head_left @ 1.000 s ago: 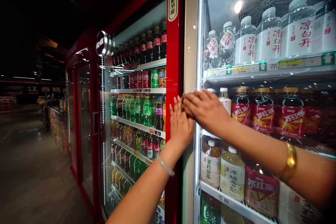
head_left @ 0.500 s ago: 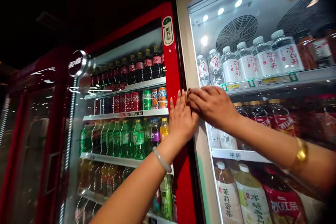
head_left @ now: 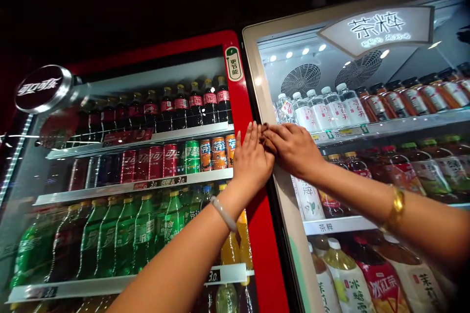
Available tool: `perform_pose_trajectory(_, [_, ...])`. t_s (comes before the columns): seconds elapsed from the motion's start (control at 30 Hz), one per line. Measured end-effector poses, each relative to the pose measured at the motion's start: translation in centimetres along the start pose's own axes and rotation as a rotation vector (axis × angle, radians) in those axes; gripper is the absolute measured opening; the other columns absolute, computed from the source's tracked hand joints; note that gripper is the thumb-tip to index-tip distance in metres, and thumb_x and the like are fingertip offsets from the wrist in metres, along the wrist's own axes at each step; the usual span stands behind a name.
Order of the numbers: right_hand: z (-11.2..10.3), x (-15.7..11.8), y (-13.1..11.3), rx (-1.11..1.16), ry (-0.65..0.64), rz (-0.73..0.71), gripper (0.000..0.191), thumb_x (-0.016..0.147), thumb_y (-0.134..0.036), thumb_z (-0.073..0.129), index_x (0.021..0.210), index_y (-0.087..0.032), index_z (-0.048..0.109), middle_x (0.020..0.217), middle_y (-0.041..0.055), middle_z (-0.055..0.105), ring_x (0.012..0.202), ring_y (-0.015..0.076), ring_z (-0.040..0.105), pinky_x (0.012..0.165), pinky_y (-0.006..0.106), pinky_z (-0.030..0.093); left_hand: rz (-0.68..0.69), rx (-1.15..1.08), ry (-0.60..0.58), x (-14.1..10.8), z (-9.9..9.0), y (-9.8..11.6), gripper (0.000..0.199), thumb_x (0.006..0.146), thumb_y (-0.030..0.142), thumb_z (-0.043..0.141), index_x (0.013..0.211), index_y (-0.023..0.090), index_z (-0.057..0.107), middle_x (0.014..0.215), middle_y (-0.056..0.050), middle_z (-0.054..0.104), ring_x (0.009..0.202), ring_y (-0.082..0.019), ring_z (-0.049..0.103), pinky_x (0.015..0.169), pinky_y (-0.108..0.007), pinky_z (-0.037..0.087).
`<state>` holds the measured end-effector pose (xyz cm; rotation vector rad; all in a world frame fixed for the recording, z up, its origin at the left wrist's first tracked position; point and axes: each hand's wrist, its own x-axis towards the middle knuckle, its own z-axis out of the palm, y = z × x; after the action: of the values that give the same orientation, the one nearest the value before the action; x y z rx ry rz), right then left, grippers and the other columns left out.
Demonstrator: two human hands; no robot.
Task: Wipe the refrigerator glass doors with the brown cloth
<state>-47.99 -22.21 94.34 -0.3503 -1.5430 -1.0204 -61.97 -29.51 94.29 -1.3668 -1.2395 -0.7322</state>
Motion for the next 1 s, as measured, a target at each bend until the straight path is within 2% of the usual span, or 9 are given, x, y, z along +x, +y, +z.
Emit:
perform_pose_trajectory(0.13, [0.4,9.6,3.6,0.03,-0.048,0.131,0.04,0.102,-0.036,0.044,0.131,-0.022,0.068,0.135,0.0129,0.067,0.114,0.0315,0.053,0.09,0.045,0.043,-0.118,0.006,0.018,7.7,-1.5,-1.0,0.066,0.099,0.026,0.034,0.161,0.004,0.034,0.173,-0.015,0.025,0.164,-0.024,0.017,0.135,-0.048,0.01])
perform_pose_trajectory(0.23, [0.0,12.4,4.8,0.073,-0.097,0.181,0.035,0.093,-0.033,0.058,0.124,-0.024,0.071,0.134,0.0111,0.067,0.112,0.031,0.055,0.088,0.042,0.044,-0.187,-0.003,0.044,11.2,-2.3,-1.4,0.067,0.1,0.027,0.032,0.163,0.005,0.03,0.174,-0.014,0.024,0.163,-0.023,0.02,0.135,-0.047,0.011])
perform_pose_trajectory(0.37, [-0.2,7.9,4.0,0.064,-0.094,0.038,0.039,0.094,-0.023,0.053,0.13,-0.018,0.066,0.137,0.0124,0.065,0.121,0.0296,0.054,0.097,0.042,0.043,-0.18,-0.006,0.097,11.4,-2.0,-1.8,0.066,0.101,0.026,0.028,0.164,0.005,0.028,0.173,-0.014,0.027,0.162,-0.022,0.024,0.134,-0.045,0.014])
perform_pose_trajectory(0.47, [0.3,6.0,3.7,0.029,-0.046,-0.035,0.039,0.104,-0.027,0.04,0.133,-0.016,0.063,0.138,0.0131,0.065,0.125,0.0284,0.052,0.101,0.043,0.042,-0.187,0.006,0.145,11.1,-1.4,-1.8,0.065,0.102,0.027,0.027,0.164,0.008,0.029,0.172,-0.012,0.03,0.161,-0.02,0.027,0.134,-0.044,0.015])
perform_pose_trajectory(0.57, [1.3,10.0,5.0,0.005,-0.044,0.03,0.04,0.106,-0.031,0.035,0.127,-0.017,0.067,0.13,0.0145,0.067,0.117,0.0301,0.054,0.093,0.044,0.043,-0.262,0.011,0.164,11.5,-1.1,-1.6,0.063,0.103,0.027,0.026,0.164,0.012,0.032,0.173,-0.008,0.03,0.161,-0.019,0.027,0.134,-0.045,0.016])
perform_pose_trajectory(0.67, [2.5,16.0,6.9,0.057,-0.009,0.135,0.036,0.101,-0.035,0.048,0.127,-0.019,0.068,0.133,0.0151,0.064,0.118,0.0326,0.051,0.093,0.046,0.044,-0.265,0.035,0.154,12.0,-0.9,-1.4,0.064,0.102,0.027,0.029,0.164,0.012,0.031,0.174,-0.007,0.028,0.162,-0.019,0.024,0.135,-0.044,0.013])
perform_pose_trajectory(0.73, [3.2,18.0,7.6,0.111,0.02,0.162,0.036,0.098,-0.034,0.054,0.125,-0.016,0.069,0.135,0.0156,0.061,0.12,0.0336,0.049,0.096,0.048,0.044,-0.247,0.049,0.144,12.0,-0.8,-1.5,0.065,0.102,0.027,0.029,0.165,0.01,0.029,0.174,-0.008,0.027,0.162,-0.02,0.024,0.135,-0.044,0.012])
perform_pose_trajectory(0.8, [3.4,17.2,7.5,0.134,0.04,0.148,0.035,0.096,-0.031,0.055,0.122,-0.014,0.07,0.133,0.0159,0.062,0.119,0.0333,0.049,0.097,0.048,0.044,-0.244,0.05,0.149,11.9,-0.7,-1.5,0.065,0.101,0.026,0.029,0.164,0.007,0.03,0.173,-0.01,0.028,0.162,-0.022,0.025,0.135,-0.044,0.013])
perform_pose_trajectory(1.0, [2.4,9.7,5.2,0.082,0.018,0.047,0.038,0.094,-0.023,0.053,0.128,-0.017,0.067,0.135,0.0148,0.065,0.12,0.0324,0.054,0.098,0.048,0.047,-0.256,-0.005,0.184,11.2,-0.7,-1.5,0.064,0.102,0.025,0.026,0.164,0.01,0.031,0.171,-0.008,0.035,0.16,-0.019,0.029,0.135,-0.041,0.015])
